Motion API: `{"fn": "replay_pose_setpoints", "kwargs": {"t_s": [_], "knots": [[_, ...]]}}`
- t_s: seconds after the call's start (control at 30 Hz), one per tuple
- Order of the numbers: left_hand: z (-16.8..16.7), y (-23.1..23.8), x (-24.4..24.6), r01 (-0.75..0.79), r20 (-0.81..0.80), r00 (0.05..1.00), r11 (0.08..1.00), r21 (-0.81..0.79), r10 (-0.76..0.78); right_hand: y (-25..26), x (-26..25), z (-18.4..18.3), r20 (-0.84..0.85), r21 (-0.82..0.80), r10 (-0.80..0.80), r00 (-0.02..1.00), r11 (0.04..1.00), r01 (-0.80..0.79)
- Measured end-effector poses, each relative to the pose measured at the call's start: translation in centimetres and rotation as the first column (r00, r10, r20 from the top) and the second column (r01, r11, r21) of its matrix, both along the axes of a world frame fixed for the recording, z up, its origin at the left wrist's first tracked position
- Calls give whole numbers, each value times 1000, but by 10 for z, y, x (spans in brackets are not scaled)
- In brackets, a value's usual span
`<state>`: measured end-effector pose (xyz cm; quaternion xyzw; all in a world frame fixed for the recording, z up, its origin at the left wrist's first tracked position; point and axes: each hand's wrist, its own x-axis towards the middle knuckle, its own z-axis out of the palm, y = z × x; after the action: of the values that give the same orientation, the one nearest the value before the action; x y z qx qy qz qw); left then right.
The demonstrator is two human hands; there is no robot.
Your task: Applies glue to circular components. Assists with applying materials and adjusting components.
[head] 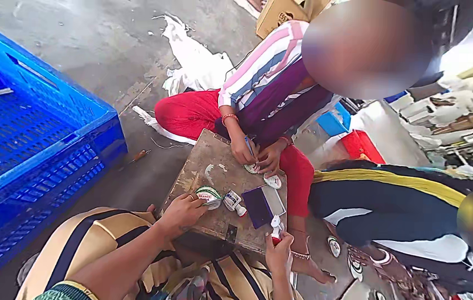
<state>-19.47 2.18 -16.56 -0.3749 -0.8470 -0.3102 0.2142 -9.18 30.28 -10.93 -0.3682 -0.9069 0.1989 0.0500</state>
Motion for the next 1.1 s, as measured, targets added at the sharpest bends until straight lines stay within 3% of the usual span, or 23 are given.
{"fn": "replay_pose_setpoints", "kwargs": {"t_s": [0.17,0.37,0.47,0.53,0.6,0.7,0.83,0.97,1.1], "knots": [[5,-6,3,67,68,996,992,-111,-59,-4,5,2,69,42,-24,997,999,21],[19,-16,-1,197,355,926,965,-171,-126,-10,10,9,91,170,17,996,985,-33],[18,-21,-2,216,325,932,967,-137,-162,-13,3,14,-66,308,220,973,932,-190],[17,-23,1,193,332,928,981,-37,-170,-17,-10,21,-118,329,440,890,863,-383],[21,-26,1,171,438,883,984,38,-171,-26,-27,22,-115,284,595,795,787,-548],[35,-26,-6,146,622,775,989,-7,-110,-44,-50,12,-8,237,706,708,690,-684],[26,-24,-9,149,595,793,989,12,-127,-61,-61,3,130,218,684,718,686,-694],[21,-22,-11,173,575,805,985,6,-145,-61,-61,7,39,254,666,745,714,-652],[16,-13,-13,146,511,849,989,21,-136,-43,-68,52,61,134,518,853,843,-521]]}}
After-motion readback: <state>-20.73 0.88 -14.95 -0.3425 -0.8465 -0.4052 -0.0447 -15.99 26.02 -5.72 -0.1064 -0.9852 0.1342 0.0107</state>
